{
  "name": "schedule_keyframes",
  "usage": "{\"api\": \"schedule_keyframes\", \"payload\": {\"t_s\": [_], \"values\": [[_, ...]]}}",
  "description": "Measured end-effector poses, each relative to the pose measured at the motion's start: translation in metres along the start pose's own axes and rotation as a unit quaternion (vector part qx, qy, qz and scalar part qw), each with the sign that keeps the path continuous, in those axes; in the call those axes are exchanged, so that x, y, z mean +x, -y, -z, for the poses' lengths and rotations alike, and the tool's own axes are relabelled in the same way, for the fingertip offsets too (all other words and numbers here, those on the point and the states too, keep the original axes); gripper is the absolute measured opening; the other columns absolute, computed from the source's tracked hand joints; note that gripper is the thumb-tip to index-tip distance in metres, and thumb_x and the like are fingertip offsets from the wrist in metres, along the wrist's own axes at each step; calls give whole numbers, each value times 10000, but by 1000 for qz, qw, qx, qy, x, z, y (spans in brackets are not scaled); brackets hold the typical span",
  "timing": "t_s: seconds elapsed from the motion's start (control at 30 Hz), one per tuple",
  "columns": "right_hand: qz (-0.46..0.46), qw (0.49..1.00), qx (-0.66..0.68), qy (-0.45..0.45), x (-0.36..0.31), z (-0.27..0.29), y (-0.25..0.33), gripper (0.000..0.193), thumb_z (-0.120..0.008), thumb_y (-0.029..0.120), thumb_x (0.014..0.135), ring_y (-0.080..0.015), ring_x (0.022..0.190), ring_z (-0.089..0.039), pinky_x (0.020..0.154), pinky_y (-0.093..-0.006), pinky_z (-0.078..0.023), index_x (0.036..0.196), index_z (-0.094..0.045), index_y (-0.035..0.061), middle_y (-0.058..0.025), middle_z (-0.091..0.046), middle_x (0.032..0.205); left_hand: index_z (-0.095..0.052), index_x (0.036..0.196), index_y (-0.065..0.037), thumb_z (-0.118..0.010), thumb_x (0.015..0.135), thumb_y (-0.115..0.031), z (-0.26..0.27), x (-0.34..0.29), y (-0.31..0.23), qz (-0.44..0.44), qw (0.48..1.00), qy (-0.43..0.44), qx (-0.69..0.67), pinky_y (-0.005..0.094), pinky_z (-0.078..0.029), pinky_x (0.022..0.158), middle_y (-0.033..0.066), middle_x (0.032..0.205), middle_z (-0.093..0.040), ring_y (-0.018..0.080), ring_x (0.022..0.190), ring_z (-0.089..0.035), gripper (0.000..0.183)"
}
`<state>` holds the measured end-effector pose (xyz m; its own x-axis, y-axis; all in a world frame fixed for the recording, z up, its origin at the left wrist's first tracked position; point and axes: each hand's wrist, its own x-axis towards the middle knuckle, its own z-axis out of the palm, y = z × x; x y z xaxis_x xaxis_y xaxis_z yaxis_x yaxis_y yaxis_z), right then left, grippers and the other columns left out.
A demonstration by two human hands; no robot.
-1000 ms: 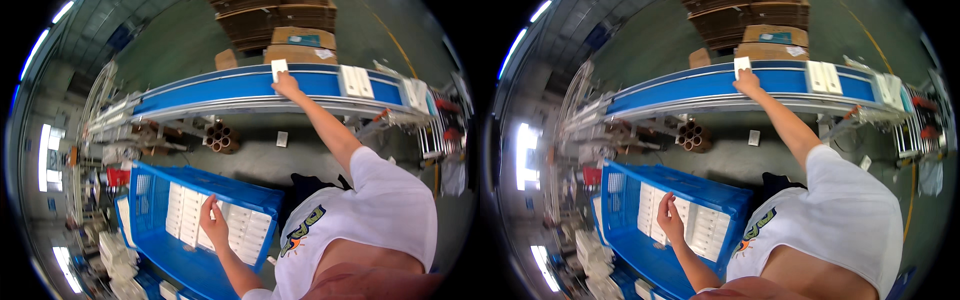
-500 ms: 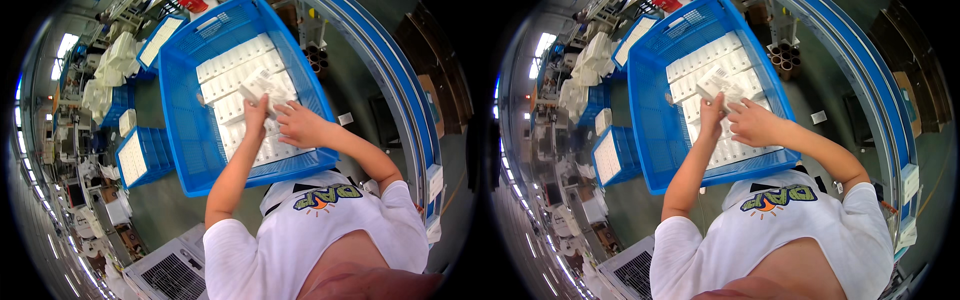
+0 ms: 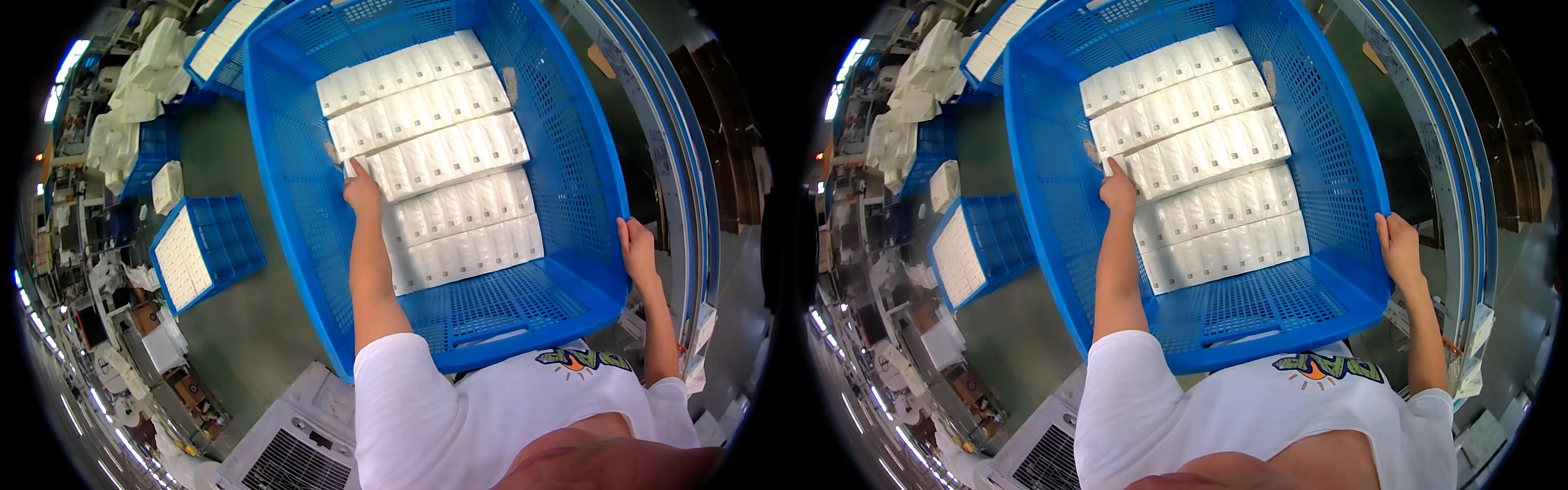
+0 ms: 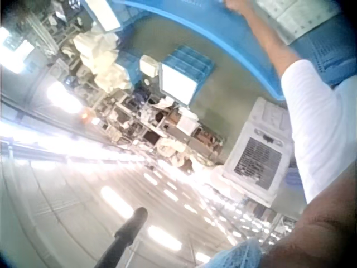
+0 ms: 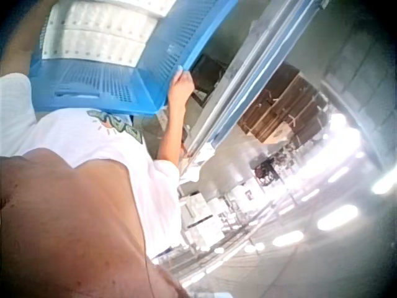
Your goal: The person repeatedly picks up stacks of white rectangular boxes from a conveyor belt and places them into a blue plastic crate. The person arranges the boxes in neat rows within the crate, occasionally adjusting the stack to ensure alignment. The process is continuous, with the person moving between the conveyor and the crate to fill it.
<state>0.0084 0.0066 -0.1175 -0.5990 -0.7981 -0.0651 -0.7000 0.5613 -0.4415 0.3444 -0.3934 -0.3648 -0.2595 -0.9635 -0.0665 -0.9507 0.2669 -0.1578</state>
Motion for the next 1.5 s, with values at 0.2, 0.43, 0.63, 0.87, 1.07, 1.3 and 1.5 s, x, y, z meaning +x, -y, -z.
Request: {"api": "schedule_keyframes", "payload": {"t_s": [0.2,0.43,0.63,0.87,1.07,1.3,1.5], "values": [[-13,999,36,2,0,-2,-7,392,-494,205,921,-245,467,-402,476,-358,-324,607,-425,-20,-137,-424,555,-250,1396,-37,-536,835,-370,-23,13,11,-42,999,25,-18,325,-488,460,215,916,-568,225,611,-593,712],[-31,998,49,-5,0,-4,-6,396,-520,194,904,-233,460,-398,467,-348,-313,591,-404,-19,-132,-415,540,-313,1357,29,-527,847,-396,15,-17,2,-168,982,-88,3,433,-256,1042,201,1422,-273,311,1292,-292,697],[-20,999,44,-13,0,-5,-6,393,-531,175,888,-258,465,-413,466,-361,-307,573,-388,-11,-138,-420,537,-213,1384,47,-472,875,-443,-57,-19,7,-125,975,-47,-179,450,-101,1111,198,1462,-185,326,1368,-132,753],[-7,998,55,0,1,0,-7,389,-532,166,886,-255,460,-387,468,-371,-292,576,-388,-21,-141,-409,532,-226,1392,0,-475,870,-436,-69,-17,5,-115,975,-32,-189,478,-111,1099,193,1461,-185,332,1360,-153,725],[-47,995,86,-25,-8,-6,-13,407,-569,209,874,-232,443,-382,456,-362,-300,584,-418,-34,-151,-417,525,-320,1362,-39,-496,821,-274,-16,-39,-17,10,925,326,-194,501,-185,1071,218,1417,-285,342,1337,-225,616],[34,996,57,-59,-4,-1,-13,423,-589,281,848,-370,528,-475,500,-430,-382,559,-475,-6,-199,-471,566,-319,1385,-148,-429,813,-259,-52,-63,-34,-122,926,353,-46,620,-99,1035,100,1429,-316,331,1329,-238,593],[51,988,136,-45,-17,-2,-41,437,-455,395,904,-372,727,-563,654,-451,-455,689,-559,29,-183,-560,702,-633,1015,-47,-469,846,-228,28,-61,-133,-177,820,545,2,422,-476,678,103,884,-664,236,762,-645,297]]}}
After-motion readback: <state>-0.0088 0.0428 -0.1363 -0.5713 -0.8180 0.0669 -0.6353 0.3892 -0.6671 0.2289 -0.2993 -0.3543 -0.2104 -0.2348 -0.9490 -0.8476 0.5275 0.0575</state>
